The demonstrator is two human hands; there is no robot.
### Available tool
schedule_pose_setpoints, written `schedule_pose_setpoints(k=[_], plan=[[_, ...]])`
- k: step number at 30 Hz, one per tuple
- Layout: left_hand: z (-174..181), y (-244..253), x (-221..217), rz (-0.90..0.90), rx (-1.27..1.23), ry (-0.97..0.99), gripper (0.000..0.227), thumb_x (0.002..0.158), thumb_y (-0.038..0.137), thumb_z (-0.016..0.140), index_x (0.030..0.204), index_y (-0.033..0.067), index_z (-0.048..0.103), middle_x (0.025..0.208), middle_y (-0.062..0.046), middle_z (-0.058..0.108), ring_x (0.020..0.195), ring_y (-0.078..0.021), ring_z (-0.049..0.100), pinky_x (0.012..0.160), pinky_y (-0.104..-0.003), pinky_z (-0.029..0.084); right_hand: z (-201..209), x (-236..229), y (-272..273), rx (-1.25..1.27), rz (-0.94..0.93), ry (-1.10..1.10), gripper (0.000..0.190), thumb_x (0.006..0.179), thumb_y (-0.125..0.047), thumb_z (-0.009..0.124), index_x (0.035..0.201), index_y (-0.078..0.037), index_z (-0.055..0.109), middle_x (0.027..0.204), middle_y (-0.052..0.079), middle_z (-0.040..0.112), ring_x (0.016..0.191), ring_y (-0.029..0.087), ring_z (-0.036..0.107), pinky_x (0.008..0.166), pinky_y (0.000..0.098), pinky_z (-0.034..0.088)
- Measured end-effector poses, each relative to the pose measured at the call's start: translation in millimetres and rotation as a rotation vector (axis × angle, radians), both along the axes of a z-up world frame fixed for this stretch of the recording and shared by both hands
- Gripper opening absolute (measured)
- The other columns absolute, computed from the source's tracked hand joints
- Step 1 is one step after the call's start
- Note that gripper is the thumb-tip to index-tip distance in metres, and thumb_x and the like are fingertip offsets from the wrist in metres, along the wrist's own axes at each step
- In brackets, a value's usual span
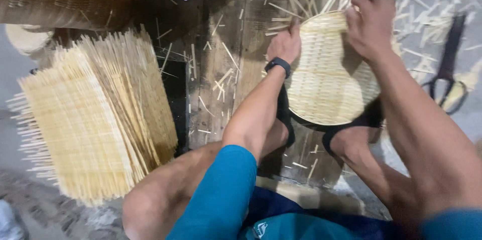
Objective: Weaving and trimming bamboo strips to assemble a circular tray using a wooden mold and scissors.
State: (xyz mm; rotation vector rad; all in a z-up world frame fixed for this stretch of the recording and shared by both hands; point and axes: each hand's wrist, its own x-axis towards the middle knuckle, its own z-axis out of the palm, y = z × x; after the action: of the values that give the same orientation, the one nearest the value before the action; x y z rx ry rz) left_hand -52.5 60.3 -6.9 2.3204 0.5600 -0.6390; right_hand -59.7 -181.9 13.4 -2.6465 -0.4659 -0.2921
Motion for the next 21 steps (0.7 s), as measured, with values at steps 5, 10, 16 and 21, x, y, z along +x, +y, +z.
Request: schedule_pose_setpoints(k=[5,10,16,21], plan=[[0.9,-2.1,-19.8,0.006,0.075,-0.091,0.075,0.098,0.067,0.036,0.105,0.0060,0.079,0.109,-0.024,0.074,0.104,-0.0401,0.071,0.090,-0.048,0.056,88.1,-106.0,-109.1,-0.093,0.033,0.263,0.029,0.112,-0.028,0.063,0.120,-0.001,0.073,0.123,0.022,0.067,0.118,0.038,0.063,0.105,0.0465,0.051],[-10.4,2.9,-47.9,0.057,0.197,-0.354,0.054,0.094,0.051,0.040,0.124,0.0150,0.067,0.134,-0.017,0.060,0.130,-0.0376,0.047,0.108,-0.062,0.023,111.9,-174.4,-150.5,-0.214,-0.145,0.557,0.035,0.110,-0.032,0.063,0.124,-0.002,0.074,0.117,0.024,0.071,0.111,0.040,0.067,0.098,0.0473,0.054],[-39.0,-11.1,-86.5,0.324,0.138,-0.464,0.054,0.096,0.042,0.055,0.134,0.0050,0.063,0.133,-0.029,0.054,0.126,-0.0453,0.045,0.109,-0.055,0.031,61.3,-196.5,-156.5,-0.060,-0.258,0.786,0.045,0.105,-0.036,0.061,0.128,0.000,0.071,0.111,0.027,0.074,0.102,0.042,0.071,0.091,0.0477,0.055],[-35.9,-2.3,-77.9,0.306,0.138,-0.443,0.054,0.098,0.044,0.058,0.132,0.0033,0.063,0.133,-0.025,0.060,0.127,-0.0425,0.052,0.110,-0.051,0.038,28.2,-168.3,-67.9,0.297,-0.413,0.669,0.046,0.106,-0.038,0.062,0.119,0.005,0.069,0.095,0.027,0.071,0.087,0.039,0.070,0.079,0.0470,0.052]])
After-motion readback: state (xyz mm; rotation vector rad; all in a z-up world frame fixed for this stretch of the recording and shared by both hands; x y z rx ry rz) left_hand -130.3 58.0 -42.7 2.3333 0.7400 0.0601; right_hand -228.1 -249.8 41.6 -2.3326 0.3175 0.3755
